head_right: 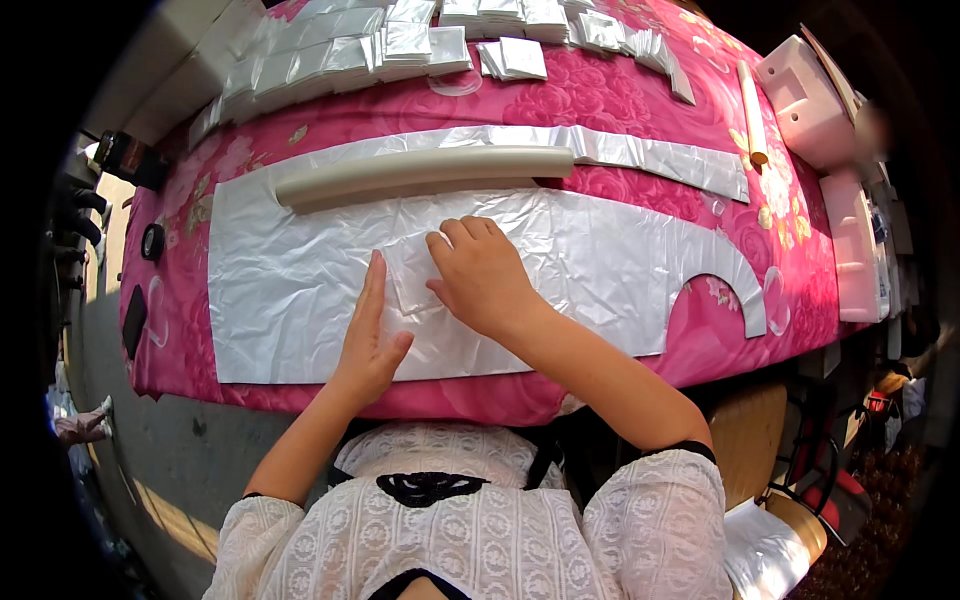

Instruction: The person unrolls a sheet of clear plastic wrap on a pink floral tablecloth, places a small white rectangular item on it, and folds the wrap around the item to create a sealed packet. The person repeats this process multiple times, stacking the finished packets on the table.

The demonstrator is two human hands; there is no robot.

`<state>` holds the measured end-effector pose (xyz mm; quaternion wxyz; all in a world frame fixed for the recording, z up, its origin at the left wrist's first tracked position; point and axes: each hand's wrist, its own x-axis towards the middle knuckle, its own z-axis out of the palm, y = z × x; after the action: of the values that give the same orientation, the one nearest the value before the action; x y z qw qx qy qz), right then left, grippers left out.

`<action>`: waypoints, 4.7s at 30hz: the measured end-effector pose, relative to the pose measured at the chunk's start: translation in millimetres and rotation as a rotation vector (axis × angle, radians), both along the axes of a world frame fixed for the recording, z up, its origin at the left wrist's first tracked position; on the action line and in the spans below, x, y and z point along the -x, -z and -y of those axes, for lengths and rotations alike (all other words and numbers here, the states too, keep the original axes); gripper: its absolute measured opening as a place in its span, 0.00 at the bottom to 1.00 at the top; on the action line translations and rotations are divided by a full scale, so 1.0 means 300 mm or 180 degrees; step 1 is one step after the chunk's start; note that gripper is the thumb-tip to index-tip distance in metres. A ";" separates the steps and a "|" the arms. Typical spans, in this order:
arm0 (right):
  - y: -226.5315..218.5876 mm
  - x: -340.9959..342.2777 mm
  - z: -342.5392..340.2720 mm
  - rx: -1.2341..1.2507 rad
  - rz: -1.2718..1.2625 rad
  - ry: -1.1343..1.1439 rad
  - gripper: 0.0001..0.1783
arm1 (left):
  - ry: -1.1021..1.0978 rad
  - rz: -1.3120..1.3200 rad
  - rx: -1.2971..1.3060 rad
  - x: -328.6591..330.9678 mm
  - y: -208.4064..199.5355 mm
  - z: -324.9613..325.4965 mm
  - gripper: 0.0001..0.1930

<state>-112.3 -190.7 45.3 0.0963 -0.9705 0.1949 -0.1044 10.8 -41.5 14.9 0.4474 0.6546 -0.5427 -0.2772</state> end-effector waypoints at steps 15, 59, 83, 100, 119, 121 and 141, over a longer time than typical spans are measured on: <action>0.130 -0.125 -0.547 -0.2033 -0.0219 -0.0958 0.47 | -0.1802 -0.4205 -0.1749 0.026 0.065 -0.506 0.14; 0.066 0.314 -0.071 -0.1128 0.0226 0.0050 0.27 | 0.0447 0.1369 -0.0040 0.031 0.010 0.145 0.50; -0.097 0.357 -0.079 -0.1945 0.1767 0.0484 0.10 | 0.0548 -0.2864 -0.1104 0.213 -0.133 0.215 0.30; -0.032 0.427 -0.294 -0.2655 -0.0404 0.1819 0.25 | -0.0278 -0.1063 -0.2391 -0.557 -0.124 -0.033 0.07; -0.047 0.469 -0.272 -0.2864 -0.0694 0.1654 0.27 | 0.0638 0.1745 0.0204 0.207 0.062 0.216 0.31; -0.023 0.487 -0.249 -0.3032 -0.0787 0.1414 0.29 | 0.0629 0.2091 0.0084 0.216 0.073 0.219 0.32; 0.137 0.097 0.547 -0.6246 0.4711 0.1609 0.20 | 0.0738 0.2158 -0.0310 0.221 0.055 0.228 0.34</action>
<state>-141.5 -354.8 4.1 0.8405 -0.1343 0.2700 -0.4501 -55.5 -109.9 -1.6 0.1758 0.6640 -0.7170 -0.1188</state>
